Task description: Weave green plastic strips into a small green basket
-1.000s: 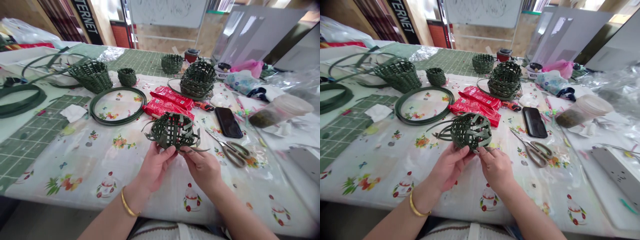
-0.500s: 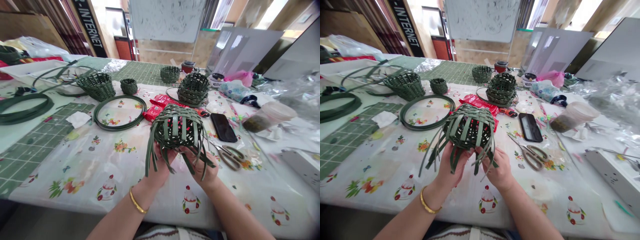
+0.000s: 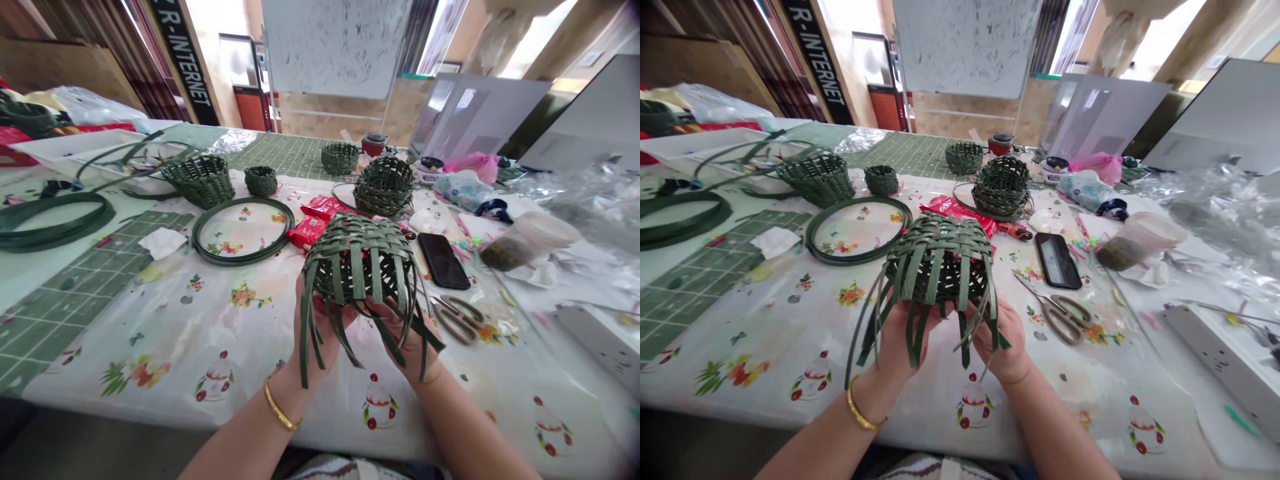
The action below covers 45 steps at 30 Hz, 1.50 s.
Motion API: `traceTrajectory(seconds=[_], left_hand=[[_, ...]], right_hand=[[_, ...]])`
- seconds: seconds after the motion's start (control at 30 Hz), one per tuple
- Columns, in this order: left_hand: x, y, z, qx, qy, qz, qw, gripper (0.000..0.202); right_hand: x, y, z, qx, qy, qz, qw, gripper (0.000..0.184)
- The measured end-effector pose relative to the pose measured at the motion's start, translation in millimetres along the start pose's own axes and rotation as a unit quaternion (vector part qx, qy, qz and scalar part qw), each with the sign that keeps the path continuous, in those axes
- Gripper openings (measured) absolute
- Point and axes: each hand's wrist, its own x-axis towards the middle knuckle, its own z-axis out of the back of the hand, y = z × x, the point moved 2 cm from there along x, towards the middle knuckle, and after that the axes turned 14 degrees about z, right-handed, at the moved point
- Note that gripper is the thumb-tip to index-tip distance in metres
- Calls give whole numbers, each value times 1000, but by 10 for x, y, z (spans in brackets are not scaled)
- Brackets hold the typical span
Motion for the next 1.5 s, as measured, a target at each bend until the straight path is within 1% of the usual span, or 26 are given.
traceTrajectory(seconds=[0.1,0.17,0.23,0.3,0.37,0.4,0.43,0.47,0.53,0.6,0.63,0.7,0.77,0.83,0.93,1.03,1.13,1.23,1.33,1.4,1.5], left_hand=[[-6,6,36,22,60,39,997,52],[-13,52,59,21,93,52,994,45],[-13,106,62,9,110,52,992,37],[2,138,50,13,93,30,995,31],[30,140,46,37,43,15,998,29],[44,131,50,51,24,20,998,28],[57,117,54,64,20,32,997,30],[65,100,60,73,32,53,995,33],[63,55,62,83,105,106,985,47],[42,0,62,51,177,147,972,55],[31,-27,59,23,200,158,967,53],[20,-69,47,-36,221,164,961,43],[22,-81,24,-80,230,169,955,33],[33,-72,4,-102,234,176,951,30],[56,-47,3,-111,235,182,948,29],[75,-32,25,-128,238,195,943,30],[88,-11,36,-114,228,209,944,29],[94,22,30,-99,223,196,950,26],[91,68,47,-100,229,176,952,23],[84,99,72,-91,234,167,953,26],[74,137,95,-83,239,161,954,42]], right_hand=[[11,-19,33,-18,-40,43,998,27],[48,-35,46,-37,-38,42,998,28],[82,-42,45,-47,-27,37,998,26],[100,-38,38,-61,-20,34,997,24],[103,-34,35,-80,-14,29,996,23],[103,-35,40,-87,-11,25,996,22],[106,-38,52,-88,-11,19,996,22],[111,-43,70,-88,-16,12,996,21],[131,-60,124,-96,-37,-4,995,19],[158,-79,167,-104,-40,-8,994,18],[171,-88,178,-105,-34,-4,994,17],[188,-110,182,-94,-15,6,995,17],[194,-134,174,-85,-6,10,996,19],[192,-155,166,-90,-1,8,996,20],[183,-167,168,-101,-1,10,995,21],[172,-162,177,-84,-15,20,996,23],[167,-159,170,-74,-5,54,996,24],[161,-171,158,-76,9,76,994,24],[134,-185,157,-76,-3,57,995,24],[111,-181,164,-84,-21,43,995,27],[95,-165,183,-85,-33,25,996,31]])
